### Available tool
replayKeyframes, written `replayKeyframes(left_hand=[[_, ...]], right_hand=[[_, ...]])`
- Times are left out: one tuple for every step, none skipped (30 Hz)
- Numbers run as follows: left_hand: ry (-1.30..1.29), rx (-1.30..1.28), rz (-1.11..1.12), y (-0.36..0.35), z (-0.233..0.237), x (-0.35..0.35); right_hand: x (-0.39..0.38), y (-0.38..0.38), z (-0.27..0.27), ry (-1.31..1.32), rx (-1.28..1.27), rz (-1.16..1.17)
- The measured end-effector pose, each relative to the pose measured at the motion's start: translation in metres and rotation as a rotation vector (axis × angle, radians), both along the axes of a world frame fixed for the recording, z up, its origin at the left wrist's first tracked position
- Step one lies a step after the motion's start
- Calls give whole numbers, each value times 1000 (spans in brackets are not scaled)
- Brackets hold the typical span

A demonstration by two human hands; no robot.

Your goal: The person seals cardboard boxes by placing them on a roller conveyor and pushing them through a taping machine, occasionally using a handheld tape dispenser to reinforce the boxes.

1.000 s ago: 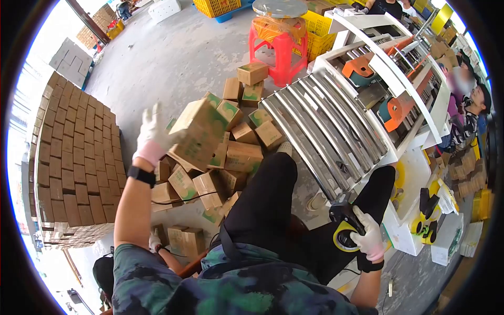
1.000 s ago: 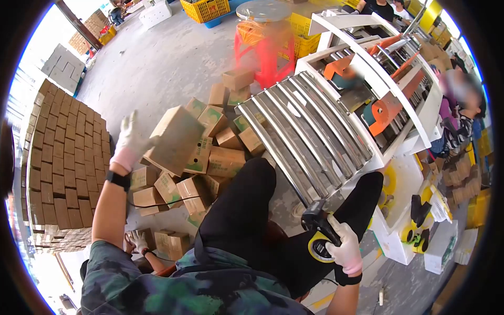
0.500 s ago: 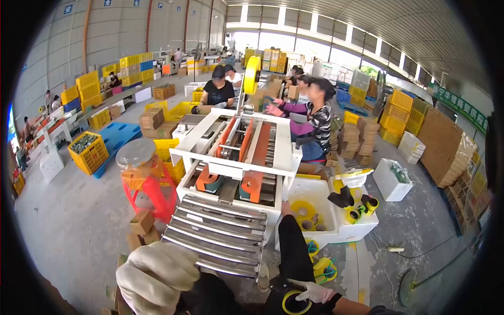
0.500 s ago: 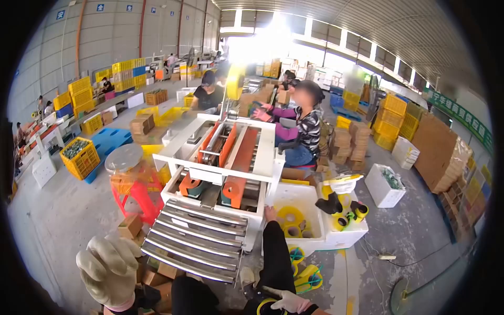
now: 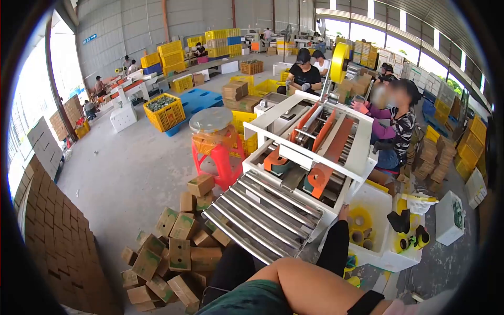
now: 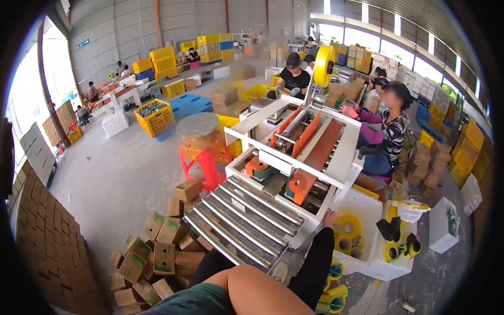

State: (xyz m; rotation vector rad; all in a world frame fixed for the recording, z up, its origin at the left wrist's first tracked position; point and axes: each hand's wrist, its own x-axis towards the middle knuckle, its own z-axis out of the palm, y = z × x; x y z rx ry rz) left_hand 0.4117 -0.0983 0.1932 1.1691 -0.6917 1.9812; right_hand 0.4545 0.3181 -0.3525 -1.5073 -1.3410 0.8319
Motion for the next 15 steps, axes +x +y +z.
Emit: replayKeyframes(left_hand=[[54, 19, 19, -5, -3, 9], [107, 40, 39, -10, -7, 19], [256, 215, 8, 10, -12, 1], [399, 398, -8, 36, -15, -22], [482, 413, -2, 50, -6, -40], [565, 430, 7, 64, 3, -57], [595, 265, 24, 74, 15, -75], [721, -33, -160, 72, 45, -108], [768, -363, -373, 70, 75, -141], [763, -412, -375, 74, 89, -159], [752, -372, -304, 74, 93, -171], [742, -339, -233, 74, 94, -181], [740, -329, -185, 69, 90, -192], [731, -323, -134, 63, 85, -204], [726, -316, -76, 59, 79, -215]], right_hand=[[-10, 65, -46, -161, 91, -102], [-12, 103, -68, -288, 149, -175], [-10, 105, -71, -337, 126, -191], [-8, 106, -72, -386, 104, -206], [-3, 123, -102, -599, 269, -140], [-5, 114, -77, -328, 30, -136], [-1, 86, -65, -221, -32, -110], [5, 37, -39, -103, -75, -25], [9, -38, 10, 58, -175, 109], [20, -129, 54, 246, -345, 266], [23, -240, 125, 393, -522, 400], [27, -323, 175, 479, -660, 496], [30, -383, 210, 543, -753, 554], [32, -419, 228, 594, -797, 584], [29, -440, 245, 620, -808, 601]])
